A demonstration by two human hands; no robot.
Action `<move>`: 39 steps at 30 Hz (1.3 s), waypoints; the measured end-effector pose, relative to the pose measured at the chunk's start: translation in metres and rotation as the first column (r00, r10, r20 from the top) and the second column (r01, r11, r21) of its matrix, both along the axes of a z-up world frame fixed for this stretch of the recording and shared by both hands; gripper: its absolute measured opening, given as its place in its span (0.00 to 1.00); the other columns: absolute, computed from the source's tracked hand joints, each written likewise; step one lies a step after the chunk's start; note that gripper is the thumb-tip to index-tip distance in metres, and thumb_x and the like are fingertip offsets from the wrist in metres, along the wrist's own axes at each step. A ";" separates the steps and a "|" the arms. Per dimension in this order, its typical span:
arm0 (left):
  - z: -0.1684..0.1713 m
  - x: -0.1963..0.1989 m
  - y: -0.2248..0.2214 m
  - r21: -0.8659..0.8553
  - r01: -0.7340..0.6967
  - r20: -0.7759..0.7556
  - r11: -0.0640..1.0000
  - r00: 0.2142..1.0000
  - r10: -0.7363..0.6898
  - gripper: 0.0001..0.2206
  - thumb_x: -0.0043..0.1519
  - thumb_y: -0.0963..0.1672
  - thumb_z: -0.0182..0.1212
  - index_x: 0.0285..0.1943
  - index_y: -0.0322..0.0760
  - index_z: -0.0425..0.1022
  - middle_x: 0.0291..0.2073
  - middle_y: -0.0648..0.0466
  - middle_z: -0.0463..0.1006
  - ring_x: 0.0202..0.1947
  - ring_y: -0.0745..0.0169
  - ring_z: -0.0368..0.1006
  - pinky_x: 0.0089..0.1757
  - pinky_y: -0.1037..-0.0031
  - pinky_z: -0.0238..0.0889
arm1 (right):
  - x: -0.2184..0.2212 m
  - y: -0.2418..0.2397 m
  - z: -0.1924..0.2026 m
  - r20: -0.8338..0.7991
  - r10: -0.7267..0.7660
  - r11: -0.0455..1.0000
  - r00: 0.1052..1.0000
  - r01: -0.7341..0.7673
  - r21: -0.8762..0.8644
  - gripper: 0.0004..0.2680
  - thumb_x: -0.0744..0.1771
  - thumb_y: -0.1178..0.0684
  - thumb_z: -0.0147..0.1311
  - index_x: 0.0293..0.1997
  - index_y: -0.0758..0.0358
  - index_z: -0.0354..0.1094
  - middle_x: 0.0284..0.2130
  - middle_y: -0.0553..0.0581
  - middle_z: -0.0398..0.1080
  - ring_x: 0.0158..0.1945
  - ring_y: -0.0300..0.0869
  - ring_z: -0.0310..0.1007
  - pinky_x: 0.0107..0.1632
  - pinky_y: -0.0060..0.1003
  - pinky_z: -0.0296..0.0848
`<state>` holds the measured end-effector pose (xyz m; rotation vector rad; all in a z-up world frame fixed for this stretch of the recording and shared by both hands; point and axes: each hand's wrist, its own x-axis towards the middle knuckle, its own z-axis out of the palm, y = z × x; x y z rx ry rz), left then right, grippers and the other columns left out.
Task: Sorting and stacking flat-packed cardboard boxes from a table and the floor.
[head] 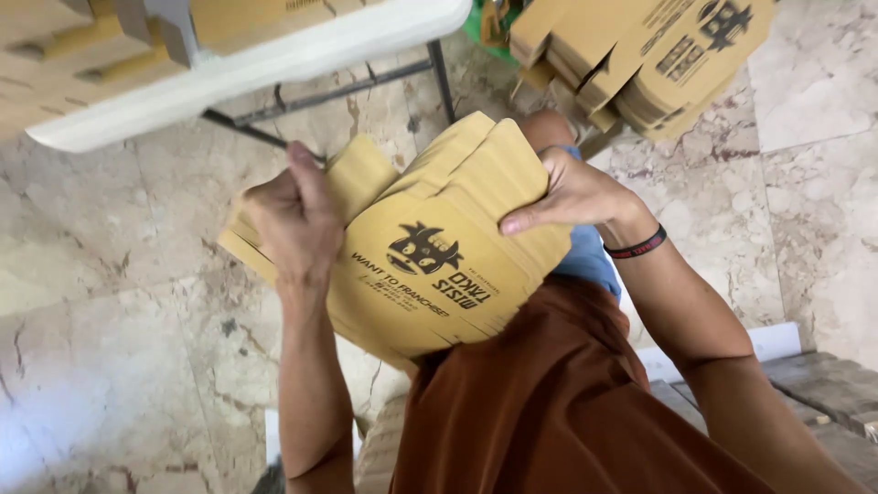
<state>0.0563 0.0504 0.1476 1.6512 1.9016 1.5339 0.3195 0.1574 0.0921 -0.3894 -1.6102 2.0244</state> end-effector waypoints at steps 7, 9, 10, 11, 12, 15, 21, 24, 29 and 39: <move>-0.072 0.013 0.020 -0.059 -0.038 0.005 0.998 0.999 0.038 0.29 0.72 0.43 0.49 0.12 0.29 0.54 0.06 0.40 0.54 0.12 0.61 0.52 0.21 0.63 0.43 | 0.040 0.004 -0.023 0.262 -0.086 0.996 0.961 0.092 -0.009 0.09 0.59 0.54 0.75 0.26 0.67 0.77 0.19 0.56 0.75 0.19 0.38 0.71 0.22 0.33 0.74; -0.086 0.015 0.015 -0.043 -0.007 0.116 0.999 0.993 0.012 0.29 0.70 0.40 0.48 0.09 0.35 0.53 0.03 0.52 0.52 0.10 0.67 0.50 0.19 0.68 0.43 | 0.059 -0.002 -0.070 0.234 -0.142 0.987 0.962 0.155 -0.037 0.06 0.62 0.55 0.71 0.28 0.65 0.79 0.20 0.51 0.76 0.21 0.34 0.73 0.25 0.29 0.75; -0.093 0.012 0.015 -0.043 0.002 0.112 0.999 0.994 0.003 0.29 0.70 0.40 0.48 0.09 0.35 0.53 0.03 0.52 0.52 0.10 0.67 0.50 0.19 0.68 0.43 | 0.058 -0.004 -0.059 0.230 -0.152 0.986 0.961 0.164 -0.038 0.06 0.62 0.55 0.71 0.28 0.65 0.79 0.20 0.51 0.76 0.21 0.34 0.73 0.25 0.29 0.75; -0.100 0.008 0.014 -0.035 0.019 0.140 0.999 0.990 -0.014 0.29 0.71 0.41 0.46 0.09 0.38 0.52 0.03 0.56 0.51 0.09 0.69 0.50 0.19 0.70 0.44 | 0.058 -0.005 -0.047 0.195 -0.162 0.986 0.967 0.166 -0.005 0.05 0.62 0.56 0.71 0.30 0.65 0.79 0.21 0.52 0.77 0.23 0.34 0.73 0.27 0.29 0.75; -0.106 0.004 0.013 -0.027 0.034 0.168 0.999 0.985 -0.029 0.30 0.71 0.42 0.45 0.09 0.41 0.52 0.03 0.59 0.51 0.09 0.70 0.50 0.18 0.72 0.45 | 0.056 -0.005 -0.035 0.159 -0.168 0.986 0.973 0.166 0.030 0.04 0.62 0.57 0.70 0.32 0.65 0.79 0.23 0.53 0.78 0.25 0.33 0.73 0.29 0.30 0.76; -0.104 0.003 0.009 0.041 0.057 0.257 0.998 0.964 -0.065 0.30 0.72 0.43 0.43 0.08 0.41 0.58 0.03 0.61 0.53 0.09 0.70 0.49 0.19 0.76 0.48 | 0.060 0.006 -0.064 0.133 -0.084 0.994 0.988 0.073 0.085 0.05 0.62 0.59 0.71 0.30 0.68 0.79 0.20 0.55 0.75 0.25 0.34 0.72 0.28 0.29 0.74; -0.158 -0.041 -0.011 0.135 -0.017 0.320 0.991 0.947 -0.028 0.28 0.72 0.44 0.42 0.11 0.41 0.62 0.04 0.62 0.54 0.07 0.72 0.51 0.18 0.79 0.51 | 0.033 0.013 -0.066 0.078 0.083 0.995 0.994 -0.087 0.056 0.05 0.63 0.56 0.69 0.35 0.67 0.82 0.24 0.51 0.79 0.27 0.30 0.69 0.31 0.29 0.75; -0.158 -0.045 -0.022 0.154 -0.056 0.309 0.987 0.951 0.005 0.28 0.72 0.44 0.40 0.12 0.39 0.66 0.04 0.60 0.54 0.07 0.70 0.52 0.19 0.78 0.53 | 0.022 0.011 -0.059 0.054 0.169 0.984 0.984 -0.171 0.052 0.04 0.64 0.56 0.67 0.36 0.66 0.83 0.24 0.52 0.79 0.29 0.30 0.71 0.31 0.31 0.75; -0.158 -0.049 -0.033 0.199 -0.026 0.351 0.980 0.935 -0.047 0.29 0.73 0.44 0.40 0.12 0.38 0.63 0.05 0.59 0.55 0.08 0.72 0.51 0.19 0.80 0.51 | 0.005 0.001 -0.027 -0.066 0.286 0.958 0.956 -0.285 0.029 0.07 0.67 0.55 0.62 0.34 0.67 0.80 0.18 0.49 0.70 0.21 0.29 0.60 0.24 0.26 0.66; -0.160 -0.054 -0.034 0.269 0.103 0.357 0.958 0.913 -0.198 0.31 0.74 0.43 0.37 0.11 0.39 0.61 0.04 0.57 0.54 0.07 0.73 0.49 0.16 0.81 0.48 | 0.002 -0.009 -0.021 -0.221 0.342 0.936 0.913 -0.352 -0.006 0.06 0.68 0.56 0.61 0.34 0.70 0.77 0.18 0.49 0.63 0.19 0.30 0.56 0.22 0.23 0.61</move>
